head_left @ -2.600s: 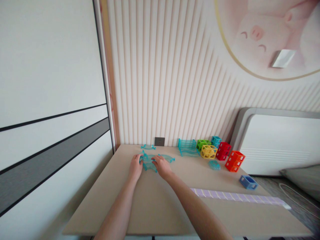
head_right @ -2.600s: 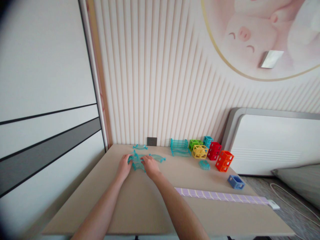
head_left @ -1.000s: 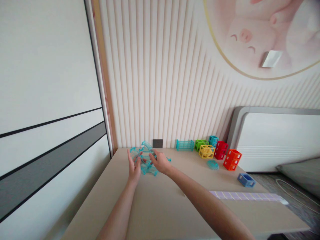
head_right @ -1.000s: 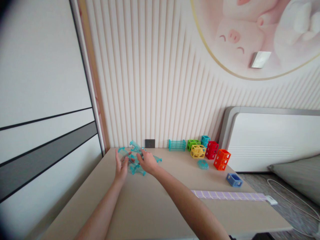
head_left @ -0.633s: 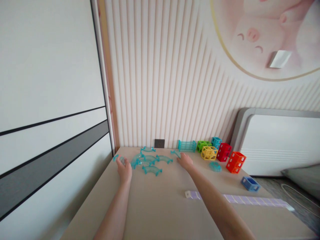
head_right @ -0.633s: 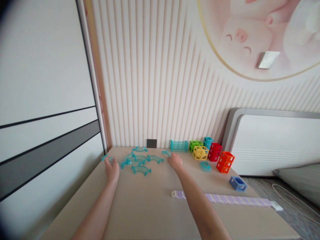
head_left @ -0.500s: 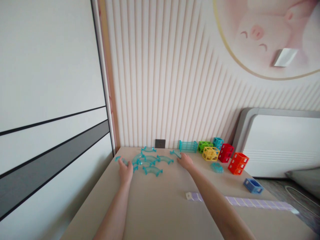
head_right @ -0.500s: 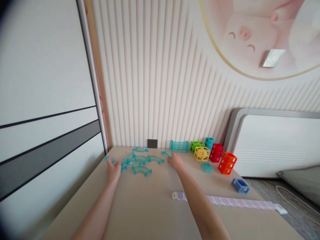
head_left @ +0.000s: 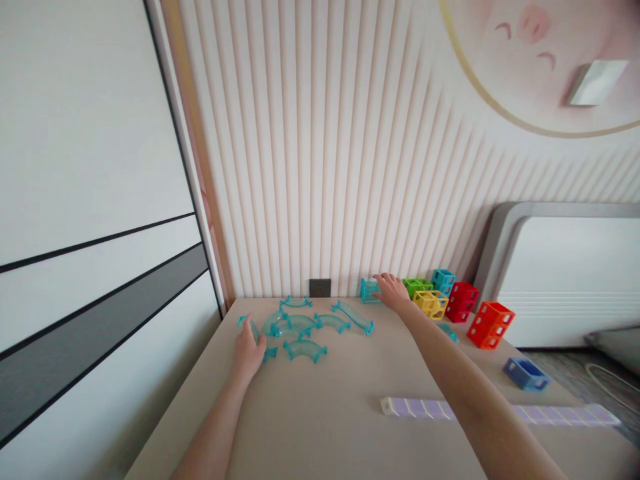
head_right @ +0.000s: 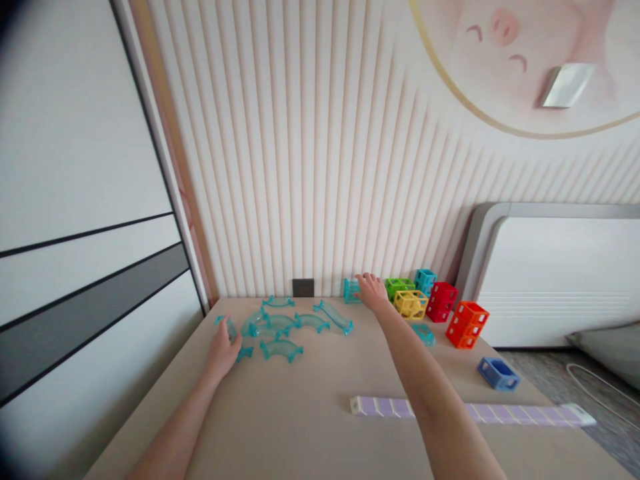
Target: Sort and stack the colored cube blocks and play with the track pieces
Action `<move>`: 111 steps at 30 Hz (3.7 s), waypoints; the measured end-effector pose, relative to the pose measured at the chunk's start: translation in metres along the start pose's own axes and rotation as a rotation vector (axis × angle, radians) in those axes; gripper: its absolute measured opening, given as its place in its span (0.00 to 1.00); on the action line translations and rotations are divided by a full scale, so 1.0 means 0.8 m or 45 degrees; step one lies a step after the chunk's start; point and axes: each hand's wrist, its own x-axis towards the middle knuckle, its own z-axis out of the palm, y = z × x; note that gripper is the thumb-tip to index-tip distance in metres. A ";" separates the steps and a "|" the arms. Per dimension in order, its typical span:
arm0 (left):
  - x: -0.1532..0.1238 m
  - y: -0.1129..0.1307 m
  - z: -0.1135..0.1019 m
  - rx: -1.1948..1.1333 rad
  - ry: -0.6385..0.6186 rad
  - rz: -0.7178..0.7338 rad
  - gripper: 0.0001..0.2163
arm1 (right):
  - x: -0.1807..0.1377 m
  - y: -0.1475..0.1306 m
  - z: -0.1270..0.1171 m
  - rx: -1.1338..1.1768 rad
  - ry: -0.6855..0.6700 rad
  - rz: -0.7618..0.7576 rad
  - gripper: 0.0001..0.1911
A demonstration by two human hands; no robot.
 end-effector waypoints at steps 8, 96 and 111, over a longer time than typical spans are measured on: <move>-0.004 -0.010 -0.002 0.425 0.039 0.161 0.28 | 0.016 0.023 0.021 -0.202 -0.070 -0.144 0.33; -0.023 0.012 -0.026 0.663 -0.153 0.070 0.28 | -0.040 -0.208 -0.053 0.195 -0.511 -0.778 0.26; -0.021 0.006 -0.017 0.623 -0.085 0.002 0.29 | -0.048 -0.177 -0.016 0.094 -0.260 -0.419 0.28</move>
